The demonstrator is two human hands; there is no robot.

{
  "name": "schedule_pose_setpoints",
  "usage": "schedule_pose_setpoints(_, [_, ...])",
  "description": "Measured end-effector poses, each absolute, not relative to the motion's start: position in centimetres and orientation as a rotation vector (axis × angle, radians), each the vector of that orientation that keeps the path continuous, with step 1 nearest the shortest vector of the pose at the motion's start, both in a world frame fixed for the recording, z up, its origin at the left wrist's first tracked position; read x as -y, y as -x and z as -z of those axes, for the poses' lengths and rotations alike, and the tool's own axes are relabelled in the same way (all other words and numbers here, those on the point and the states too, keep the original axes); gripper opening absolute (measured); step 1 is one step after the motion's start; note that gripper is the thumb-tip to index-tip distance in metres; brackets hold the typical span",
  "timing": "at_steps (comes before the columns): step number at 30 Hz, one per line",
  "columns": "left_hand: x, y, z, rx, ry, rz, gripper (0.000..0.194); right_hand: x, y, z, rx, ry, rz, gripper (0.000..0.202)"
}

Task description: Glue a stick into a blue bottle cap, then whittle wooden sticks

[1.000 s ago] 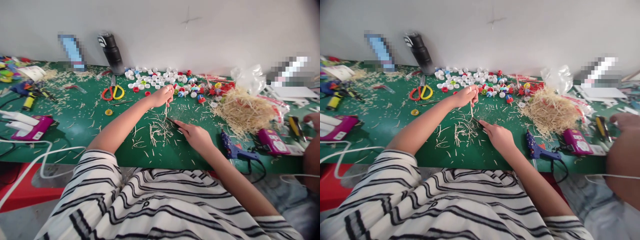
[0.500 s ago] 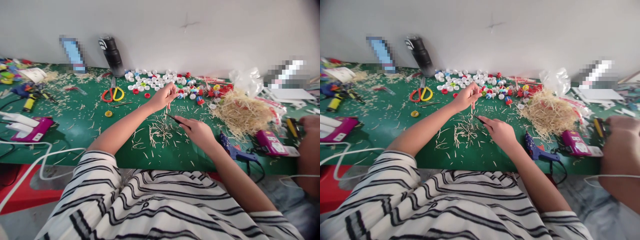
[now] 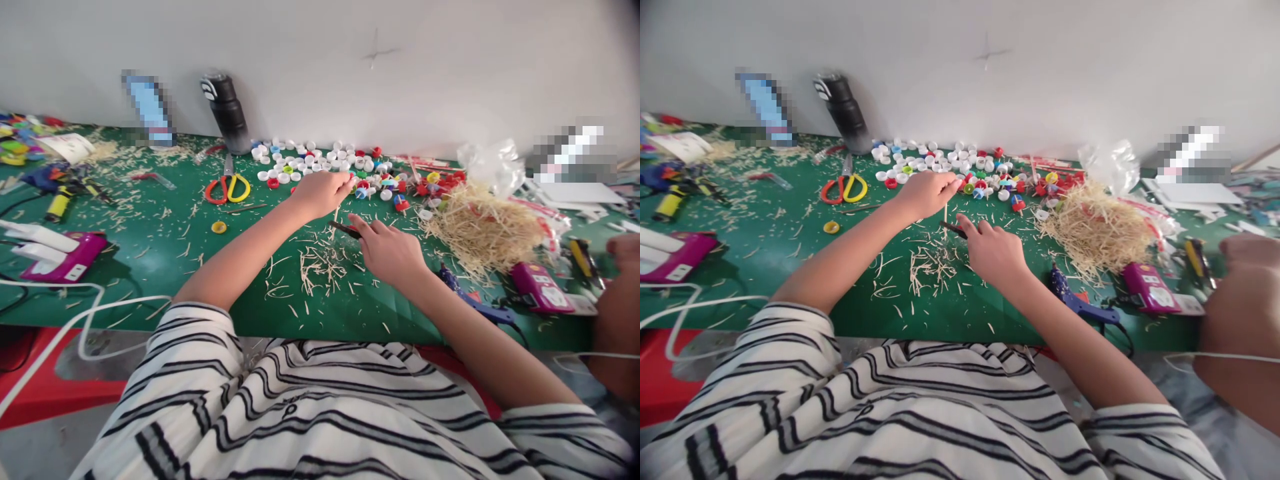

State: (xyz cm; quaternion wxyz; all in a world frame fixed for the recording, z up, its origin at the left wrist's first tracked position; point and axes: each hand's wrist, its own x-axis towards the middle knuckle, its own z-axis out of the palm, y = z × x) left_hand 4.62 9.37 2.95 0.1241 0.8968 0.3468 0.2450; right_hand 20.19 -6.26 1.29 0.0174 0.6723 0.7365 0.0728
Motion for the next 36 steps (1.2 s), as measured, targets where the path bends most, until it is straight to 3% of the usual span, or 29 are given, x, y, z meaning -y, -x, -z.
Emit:
schedule_pose_setpoints(3, [-9.1, -4.6, -3.5, -1.000, -2.594, -0.661, 0.035, 5.4, -20.2, -1.1, -2.261, -2.076, -0.115, 0.062])
schedule_pose_setpoints(11, [-8.7, -4.2, -4.2, -0.935, -2.557, -0.557, 0.036, 3.5, -21.5, -0.1, -2.273, -2.088, 0.142, 0.042])
schedule_pose_setpoints(17, [-8.5, -4.1, -4.3, -0.912, -2.523, -0.532, 0.034, 2.3, -22.5, -0.8, -2.273, -2.068, 0.071, 0.046])
schedule_pose_setpoints(22, [-8.5, -4.1, -4.6, -0.915, -2.497, -0.519, 0.034, 1.3, -23.0, -1.1, -2.302, -2.031, 0.208, 0.044])
schedule_pose_setpoints(28, [-8.9, -4.2, -4.1, -0.946, -2.537, -0.577, 0.038, 0.5, -22.7, -0.3, -2.247, -2.032, 0.014, 0.051])
schedule_pose_setpoints(36, [-10.3, -4.1, -3.1, -0.902, -2.492, -0.664, 0.042, 0.7, -21.9, 1.0, -2.223, -2.120, 0.022, 0.051])
